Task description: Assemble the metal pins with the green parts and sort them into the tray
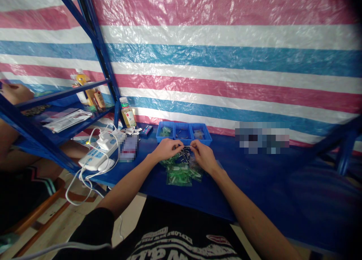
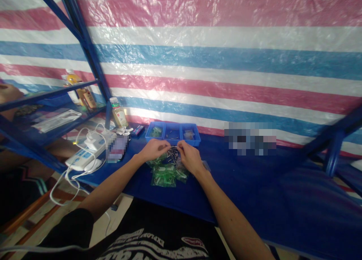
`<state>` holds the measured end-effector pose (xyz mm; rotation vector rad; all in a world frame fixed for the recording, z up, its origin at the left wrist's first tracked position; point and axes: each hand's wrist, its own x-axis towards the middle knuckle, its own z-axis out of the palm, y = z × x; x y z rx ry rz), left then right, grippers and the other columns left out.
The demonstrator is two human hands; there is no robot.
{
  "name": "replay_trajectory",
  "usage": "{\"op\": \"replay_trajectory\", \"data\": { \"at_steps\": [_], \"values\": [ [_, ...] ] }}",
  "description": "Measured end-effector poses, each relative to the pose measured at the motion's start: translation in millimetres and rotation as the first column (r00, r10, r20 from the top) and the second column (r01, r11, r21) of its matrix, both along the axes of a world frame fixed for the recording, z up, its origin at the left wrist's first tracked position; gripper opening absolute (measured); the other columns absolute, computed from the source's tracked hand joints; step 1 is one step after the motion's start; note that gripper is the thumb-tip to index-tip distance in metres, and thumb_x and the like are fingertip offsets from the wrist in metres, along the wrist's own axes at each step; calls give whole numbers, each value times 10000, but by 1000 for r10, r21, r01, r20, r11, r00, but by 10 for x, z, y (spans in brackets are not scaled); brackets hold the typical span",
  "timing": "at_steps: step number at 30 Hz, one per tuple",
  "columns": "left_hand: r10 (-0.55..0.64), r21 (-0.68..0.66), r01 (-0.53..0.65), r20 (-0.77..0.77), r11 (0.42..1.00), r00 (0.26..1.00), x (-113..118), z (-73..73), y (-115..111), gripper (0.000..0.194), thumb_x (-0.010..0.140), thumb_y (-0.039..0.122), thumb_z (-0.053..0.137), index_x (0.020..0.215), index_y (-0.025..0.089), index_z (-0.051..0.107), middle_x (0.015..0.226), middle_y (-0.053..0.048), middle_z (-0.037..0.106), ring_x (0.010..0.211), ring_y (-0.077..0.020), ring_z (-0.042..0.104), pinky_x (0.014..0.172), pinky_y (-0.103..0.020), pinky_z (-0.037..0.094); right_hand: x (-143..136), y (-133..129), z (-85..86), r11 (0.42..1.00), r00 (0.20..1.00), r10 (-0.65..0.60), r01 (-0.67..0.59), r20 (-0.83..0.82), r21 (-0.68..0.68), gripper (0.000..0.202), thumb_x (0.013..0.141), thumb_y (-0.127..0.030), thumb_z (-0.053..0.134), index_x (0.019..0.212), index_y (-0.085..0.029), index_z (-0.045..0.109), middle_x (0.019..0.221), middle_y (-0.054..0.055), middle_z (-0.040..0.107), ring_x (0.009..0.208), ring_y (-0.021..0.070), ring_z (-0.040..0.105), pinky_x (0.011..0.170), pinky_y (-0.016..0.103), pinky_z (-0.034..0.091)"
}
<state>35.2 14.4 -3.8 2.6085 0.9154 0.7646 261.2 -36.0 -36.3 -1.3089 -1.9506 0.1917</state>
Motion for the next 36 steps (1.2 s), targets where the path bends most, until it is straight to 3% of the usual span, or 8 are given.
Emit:
{"op": "replay_trajectory", "data": {
  "at_steps": [12,15,19,22,24,29,33,36],
  "values": [
    [0,0,0,7,1000,1000,4,15,-16,224,979,341,576,996,203,752,694,13,678,589,-110,570,599,-217,343,18,2,8,998,996,-50,53,74,-31,248,1030,-287,401,883,-244,596,824,28,702,800,214,658,727,289,411],
    [13,-10,-13,33,1000,999,15,14,-18,217,970,344,589,971,207,758,676,20,675,585,-108,573,599,-217,349,12,-10,28,997,996,-71,73,60,-36,237,1038,-298,399,930,-247,604,829,23,706,799,214,669,735,288,421],
    [194,-66,-184,199,981,961,40,-14,34,269,964,384,590,919,185,766,621,20,660,579,-118,584,603,-220,383,0,-33,78,994,994,-107,108,23,-31,215,1043,-322,411,1126,-247,595,942,39,735,839,222,689,743,293,447],
    [365,-151,-334,319,930,875,57,-44,115,302,955,405,596,905,174,785,575,17,653,555,-127,592,608,-229,413,-7,-43,92,994,994,-107,108,27,-27,219,1042,-340,421,1142,-251,594,936,36,739,836,226,692,736,296,454],
    [414,-217,-359,336,908,846,65,-60,166,310,946,413,608,919,171,799,545,17,647,525,-131,592,595,-235,422,-12,-46,87,994,994,-101,102,34,-29,220,1043,-343,420,1133,-252,599,924,35,739,835,227,693,733,295,457],
    [365,-234,-301,315,925,876,50,-59,209,335,939,442,629,1121,203,778,535,32,649,529,-136,614,635,-232,465,-12,-49,77,993,993,-115,116,42,-35,230,1043,-318,411,1126,-247,613,921,37,739,837,219,693,750,292,454],
    [307,-155,-276,238,949,921,-2,-26,165,302,967,407,591,1132,223,764,574,32,658,577,-137,627,633,-219,452,54,-17,84,990,989,-135,137,65,-18,223,1020,-293,444,1028,-251,663,899,34,737,820,212,680,734,284,433],
    [213,-127,-194,159,973,964,-21,-14,114,322,994,414,550,1149,217,752,606,26,673,578,-135,620,620,-216,434,177,41,105,990,988,-115,123,105,-68,201,985,-334,521,949,-251,701,761,15,706,708,202,643,666,284,402]
  ]
}}
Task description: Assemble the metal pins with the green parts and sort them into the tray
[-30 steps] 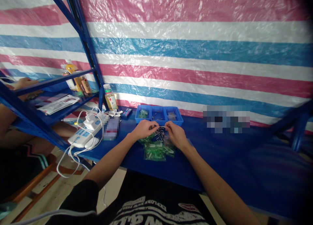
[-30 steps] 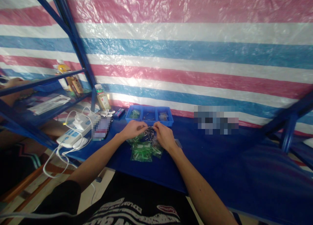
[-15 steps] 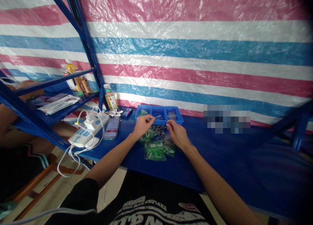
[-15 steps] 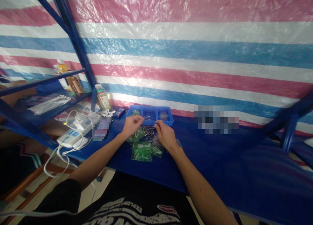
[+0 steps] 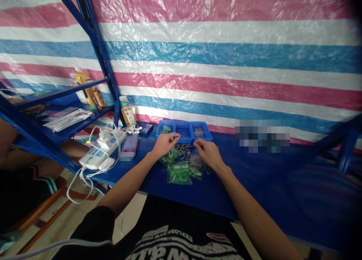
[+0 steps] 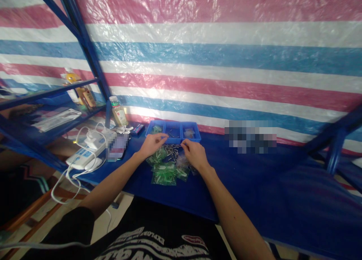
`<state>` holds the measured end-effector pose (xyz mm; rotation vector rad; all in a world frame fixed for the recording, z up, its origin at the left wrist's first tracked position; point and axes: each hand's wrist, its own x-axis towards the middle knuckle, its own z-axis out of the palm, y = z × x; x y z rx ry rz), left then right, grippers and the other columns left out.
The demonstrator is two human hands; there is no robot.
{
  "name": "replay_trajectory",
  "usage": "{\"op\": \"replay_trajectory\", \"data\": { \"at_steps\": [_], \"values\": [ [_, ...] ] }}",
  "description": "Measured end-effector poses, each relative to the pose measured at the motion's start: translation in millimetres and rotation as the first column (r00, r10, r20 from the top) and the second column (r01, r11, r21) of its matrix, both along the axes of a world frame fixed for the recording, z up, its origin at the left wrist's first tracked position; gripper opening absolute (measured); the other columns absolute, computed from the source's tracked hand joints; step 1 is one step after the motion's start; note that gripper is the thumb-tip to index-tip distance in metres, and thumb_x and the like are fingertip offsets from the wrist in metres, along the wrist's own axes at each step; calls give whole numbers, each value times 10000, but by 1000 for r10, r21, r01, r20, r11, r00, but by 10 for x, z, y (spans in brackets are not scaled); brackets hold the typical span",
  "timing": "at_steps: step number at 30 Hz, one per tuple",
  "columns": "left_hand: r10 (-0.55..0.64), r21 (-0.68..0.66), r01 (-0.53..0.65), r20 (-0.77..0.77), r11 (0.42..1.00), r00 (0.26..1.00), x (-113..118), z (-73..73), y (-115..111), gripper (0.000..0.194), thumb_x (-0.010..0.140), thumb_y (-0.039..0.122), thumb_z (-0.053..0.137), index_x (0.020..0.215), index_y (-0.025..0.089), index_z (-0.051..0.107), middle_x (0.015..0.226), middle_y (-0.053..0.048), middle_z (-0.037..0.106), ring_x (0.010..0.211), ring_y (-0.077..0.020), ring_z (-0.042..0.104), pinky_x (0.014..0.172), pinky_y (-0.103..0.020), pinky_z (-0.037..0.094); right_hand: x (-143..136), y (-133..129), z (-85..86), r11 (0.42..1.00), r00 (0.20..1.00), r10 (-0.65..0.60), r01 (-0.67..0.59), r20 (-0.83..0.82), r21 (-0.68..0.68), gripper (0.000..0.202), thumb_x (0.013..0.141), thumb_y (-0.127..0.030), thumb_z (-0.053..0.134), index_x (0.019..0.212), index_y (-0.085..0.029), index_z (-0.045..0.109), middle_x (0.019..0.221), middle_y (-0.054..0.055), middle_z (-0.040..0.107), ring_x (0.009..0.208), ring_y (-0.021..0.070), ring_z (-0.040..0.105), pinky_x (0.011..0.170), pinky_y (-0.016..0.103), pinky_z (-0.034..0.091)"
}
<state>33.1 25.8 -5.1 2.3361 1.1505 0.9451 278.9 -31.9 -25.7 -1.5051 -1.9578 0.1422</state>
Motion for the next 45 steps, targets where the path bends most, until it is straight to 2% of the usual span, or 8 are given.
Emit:
{"op": "replay_trajectory", "data": {
  "at_steps": [7,12,19,26,30,36,42,45],
  "values": [
    [-185,32,191,-143,981,972,52,-28,-100,330,1013,427,535,1148,223,757,678,5,710,617,-135,636,618,-205,392,296,-2,88,915,949,280,-309,-143,-258,328,767,-494,777,949,-222,773,731,-8,675,641,161,578,581,267,378],
    [-194,15,198,-136,980,972,47,-39,-98,349,1018,449,522,1123,219,762,744,-10,738,659,-143,660,637,-204,406,293,-64,56,888,940,321,-340,-112,-310,460,586,-493,911,945,-236,781,767,-9,689,681,167,591,600,268,406],
    [-200,12,203,-136,979,970,41,-43,-87,363,1022,461,509,1111,214,761,750,-10,737,663,-142,658,651,-204,415,190,-42,40,857,918,371,-397,-141,-329,281,707,-451,851,825,-212,764,769,11,691,683,168,592,615,282,422],
    [-239,-44,236,-95,971,966,59,37,-145,395,1030,476,486,1096,196,756,682,-3,700,630,-141,642,640,-210,415,112,-58,153,867,845,297,-433,-445,-244,278,843,-455,707,778,-188,666,668,-16,602,599,136,524,551,258,396],
    [-285,-74,280,-75,957,956,84,58,-173,408,1040,475,462,1141,190,737,642,3,675,607,-137,626,644,-214,417,49,-23,120,894,716,201,-413,-668,-173,359,804,-520,750,793,-207,575,686,-22,605,555,139,566,555,275,450],
    [-291,-19,291,-129,956,948,99,35,-190,370,979,486,579,1127,195,754,654,3,662,577,-119,559,569,-212,331,-80,-16,60,881,609,170,-447,-775,-158,435,696,-508,842,850,-234,541,835,12,682,725,214,706,655,328,538],
    [-309,-11,311,-127,950,942,82,56,-201,357,998,446,540,1019,177,774,664,-1,648,583,-114,537,580,-218,332,-140,-5,-7,904,677,211,-409,-705,-122,375,763,-469,794,985,-221,619,862,15,700,817,204,679,768,338,535],
    [-306,-9,307,-125,952,944,82,50,-197,343,990,427,543,992,168,769,668,-7,650,586,-116,540,579,-218,337,-124,25,-43,921,737,230,-376,-636,-104,286,816,-467,736,913,-204,681,878,33,711,821,203,659,769,334,521]
  ]
}}
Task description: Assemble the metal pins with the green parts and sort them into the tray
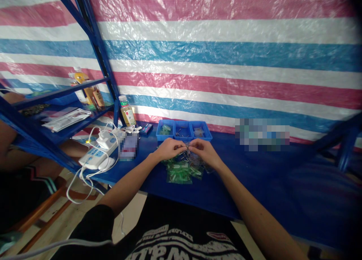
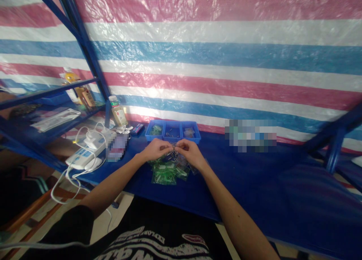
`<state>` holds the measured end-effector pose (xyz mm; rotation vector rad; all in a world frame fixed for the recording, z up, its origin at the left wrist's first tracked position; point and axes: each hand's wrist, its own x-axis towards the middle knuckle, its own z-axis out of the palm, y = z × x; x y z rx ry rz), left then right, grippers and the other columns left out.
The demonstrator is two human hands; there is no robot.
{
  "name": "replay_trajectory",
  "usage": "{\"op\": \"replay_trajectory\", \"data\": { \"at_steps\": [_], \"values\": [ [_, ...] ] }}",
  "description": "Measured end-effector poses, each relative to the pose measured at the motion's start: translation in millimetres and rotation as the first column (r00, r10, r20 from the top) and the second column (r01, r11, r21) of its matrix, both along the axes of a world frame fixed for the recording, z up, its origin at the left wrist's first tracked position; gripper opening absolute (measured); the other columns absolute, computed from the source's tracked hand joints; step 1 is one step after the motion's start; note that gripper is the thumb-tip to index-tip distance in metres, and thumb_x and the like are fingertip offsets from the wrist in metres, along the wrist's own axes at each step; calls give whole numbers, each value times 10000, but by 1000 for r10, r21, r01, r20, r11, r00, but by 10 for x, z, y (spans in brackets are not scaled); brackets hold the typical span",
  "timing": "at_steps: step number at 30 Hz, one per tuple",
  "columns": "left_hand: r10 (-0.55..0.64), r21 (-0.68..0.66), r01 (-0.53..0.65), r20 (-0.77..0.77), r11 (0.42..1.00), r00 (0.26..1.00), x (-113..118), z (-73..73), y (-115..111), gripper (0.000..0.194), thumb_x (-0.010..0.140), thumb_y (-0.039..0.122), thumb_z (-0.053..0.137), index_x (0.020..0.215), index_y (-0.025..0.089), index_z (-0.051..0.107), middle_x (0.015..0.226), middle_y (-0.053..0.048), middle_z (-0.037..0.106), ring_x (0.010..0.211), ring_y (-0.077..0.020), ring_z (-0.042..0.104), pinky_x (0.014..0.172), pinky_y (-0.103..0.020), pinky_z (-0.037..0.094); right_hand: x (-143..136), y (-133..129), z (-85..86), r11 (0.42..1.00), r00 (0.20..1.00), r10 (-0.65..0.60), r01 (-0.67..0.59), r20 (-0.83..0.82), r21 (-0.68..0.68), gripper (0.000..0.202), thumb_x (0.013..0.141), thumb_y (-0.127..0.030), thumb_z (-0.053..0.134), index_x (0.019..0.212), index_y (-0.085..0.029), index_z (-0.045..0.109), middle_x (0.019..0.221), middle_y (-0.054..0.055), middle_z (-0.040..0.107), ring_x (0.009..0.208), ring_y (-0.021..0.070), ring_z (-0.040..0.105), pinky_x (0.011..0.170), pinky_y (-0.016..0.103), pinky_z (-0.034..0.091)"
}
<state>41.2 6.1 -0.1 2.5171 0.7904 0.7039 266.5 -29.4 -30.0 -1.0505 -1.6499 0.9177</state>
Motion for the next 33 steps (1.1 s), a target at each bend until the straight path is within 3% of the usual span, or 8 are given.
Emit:
{"op": "replay_trajectory", "data": {
  "at_steps": [4,9,19,22,27,33],
  "values": [
    [9,12,-10,15,1000,1000,3,-12,0,292,970,383,558,953,169,755,634,9,616,575,-109,534,580,-216,347,16,8,-4,1000,997,-17,15,81,25,263,835,-457,709,827,-194,715,793,30,699,724,186,618,689,314,488],
    [2,-5,-2,8,1000,1000,5,-13,-3,235,949,351,589,987,185,750,659,21,626,587,-100,540,596,-209,365,-3,-11,-19,996,998,48,-51,-40,-76,254,803,-440,747,857,-198,692,700,-4,654,595,152,580,580,282,457],
    [10,25,-10,19,1000,1000,21,-52,9,175,953,313,580,957,180,692,633,37,599,570,-96,543,582,-205,368,-48,-21,-9,991,985,47,-67,-164,-114,367,757,-417,786,996,-227,583,826,-9,685,591,140,611,577,283,498],
    [30,19,-32,67,999,997,31,-53,9,175,955,308,591,1058,184,659,739,15,686,637,-112,605,622,-205,420,-43,-22,-1,990,978,27,-55,-207,-131,449,756,-395,786,1058,-254,484,803,-36,678,549,135,607,542,269,477],
    [88,14,-92,167,996,982,24,-60,20,335,943,269,609,1268,190,595,960,-25,771,703,-130,665,666,-222,487,-43,-10,-21,990,964,-6,-32,-267,-137,489,754,-397,794,1022,-279,403,756,-70,645,518,136,599,505,256,456],
    [26,182,-47,119,982,993,8,-92,67,313,977,200,523,1213,220,727,1021,-55,773,829,-160,696,763,-261,527,-48,-50,43,993,956,-8,-28,-294,-118,420,779,-414,785,1009,-285,459,754,-68,641,460,125,569,448,247,402]
  ]
}}
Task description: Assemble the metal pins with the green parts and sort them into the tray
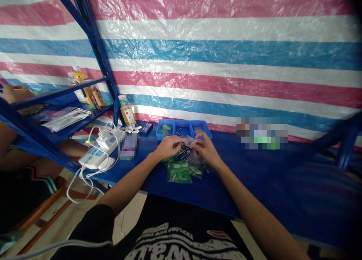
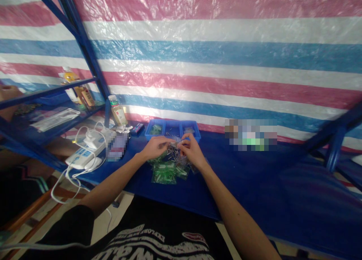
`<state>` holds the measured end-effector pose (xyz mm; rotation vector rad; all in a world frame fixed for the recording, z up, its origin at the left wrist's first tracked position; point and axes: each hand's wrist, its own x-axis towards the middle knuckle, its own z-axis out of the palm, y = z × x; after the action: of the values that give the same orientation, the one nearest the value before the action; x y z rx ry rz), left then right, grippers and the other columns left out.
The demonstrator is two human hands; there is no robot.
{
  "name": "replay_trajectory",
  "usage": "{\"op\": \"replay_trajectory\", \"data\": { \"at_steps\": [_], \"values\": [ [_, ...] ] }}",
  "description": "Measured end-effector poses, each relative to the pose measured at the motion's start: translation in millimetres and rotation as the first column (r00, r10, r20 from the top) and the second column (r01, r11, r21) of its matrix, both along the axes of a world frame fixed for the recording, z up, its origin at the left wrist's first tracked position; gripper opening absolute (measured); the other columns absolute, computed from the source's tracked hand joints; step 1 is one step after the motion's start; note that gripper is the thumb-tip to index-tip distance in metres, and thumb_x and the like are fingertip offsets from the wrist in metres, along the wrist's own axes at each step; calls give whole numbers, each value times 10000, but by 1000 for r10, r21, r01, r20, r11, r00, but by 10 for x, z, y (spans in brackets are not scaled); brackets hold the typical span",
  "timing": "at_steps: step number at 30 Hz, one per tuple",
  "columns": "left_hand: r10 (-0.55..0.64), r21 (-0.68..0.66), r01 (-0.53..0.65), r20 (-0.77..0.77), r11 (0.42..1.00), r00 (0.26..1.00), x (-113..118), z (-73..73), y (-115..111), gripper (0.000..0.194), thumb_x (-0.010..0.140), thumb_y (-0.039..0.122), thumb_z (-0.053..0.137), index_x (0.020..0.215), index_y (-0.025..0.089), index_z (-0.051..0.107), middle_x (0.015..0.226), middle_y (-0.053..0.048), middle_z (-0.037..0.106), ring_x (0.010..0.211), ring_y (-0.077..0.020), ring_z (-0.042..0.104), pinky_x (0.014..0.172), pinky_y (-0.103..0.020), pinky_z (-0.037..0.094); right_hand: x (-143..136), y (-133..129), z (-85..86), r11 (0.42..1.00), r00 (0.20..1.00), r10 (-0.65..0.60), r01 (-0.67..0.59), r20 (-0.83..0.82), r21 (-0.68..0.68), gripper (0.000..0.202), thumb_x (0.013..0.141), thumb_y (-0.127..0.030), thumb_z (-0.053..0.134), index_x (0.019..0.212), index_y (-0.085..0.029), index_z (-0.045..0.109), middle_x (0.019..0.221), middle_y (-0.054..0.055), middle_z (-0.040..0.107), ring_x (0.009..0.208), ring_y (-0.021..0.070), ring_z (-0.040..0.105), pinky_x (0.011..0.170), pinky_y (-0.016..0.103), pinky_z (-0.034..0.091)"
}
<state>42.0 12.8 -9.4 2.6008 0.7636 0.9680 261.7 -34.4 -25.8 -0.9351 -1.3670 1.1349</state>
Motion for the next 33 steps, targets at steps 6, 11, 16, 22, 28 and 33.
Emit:
{"op": "replay_trajectory", "data": {
  "at_steps": [6,11,16,22,28,33],
  "values": [
    [26,-32,-25,50,999,998,6,-30,27,229,986,320,602,1109,227,771,1061,-40,783,904,-171,715,793,-257,535,8,4,46,999,994,-52,50,97,21,284,839,-484,692,876,-213,616,647,3,660,530,185,649,480,275,403],
    [30,5,-30,48,1000,998,3,10,15,257,996,380,596,1051,209,780,958,-47,777,851,-171,688,790,-275,516,7,22,17,999,993,-38,37,110,11,347,757,-461,775,948,-201,647,887,51,737,608,192,697,495,268,423],
    [1,81,-7,79,997,997,10,57,15,257,996,363,595,959,176,767,926,-69,754,908,-196,657,860,-327,505,13,32,-19,999,987,-43,37,156,40,344,781,-519,767,868,-202,663,755,9,676,544,147,603,497,266,416],
    [35,2,-35,102,999,994,12,31,11,216,983,356,611,986,177,734,948,-57,735,866,-170,667,793,-286,520,31,47,-33,996,978,-81,71,194,55,346,800,-543,746,838,-209,664,624,-9,619,536,155,558,491,265,393],
    [44,-57,-37,122,998,992,7,3,28,177,972,329,631,1006,183,725,1022,-44,741,796,-136,672,705,-239,511,3,33,1,999,997,-31,31,64,9,359,765,-497,787,914,-224,608,741,7,702,493,147,579,478,269,400],
    [-22,11,21,80,1000,997,-1,5,38,196,998,251,581,1085,204,750,1027,-52,759,854,-151,676,789,-261,523,31,42,-6,999,996,-28,25,79,32,345,800,-495,758,965,-224,622,658,-16,669,486,152,573,480,267,394]
  ]
}}
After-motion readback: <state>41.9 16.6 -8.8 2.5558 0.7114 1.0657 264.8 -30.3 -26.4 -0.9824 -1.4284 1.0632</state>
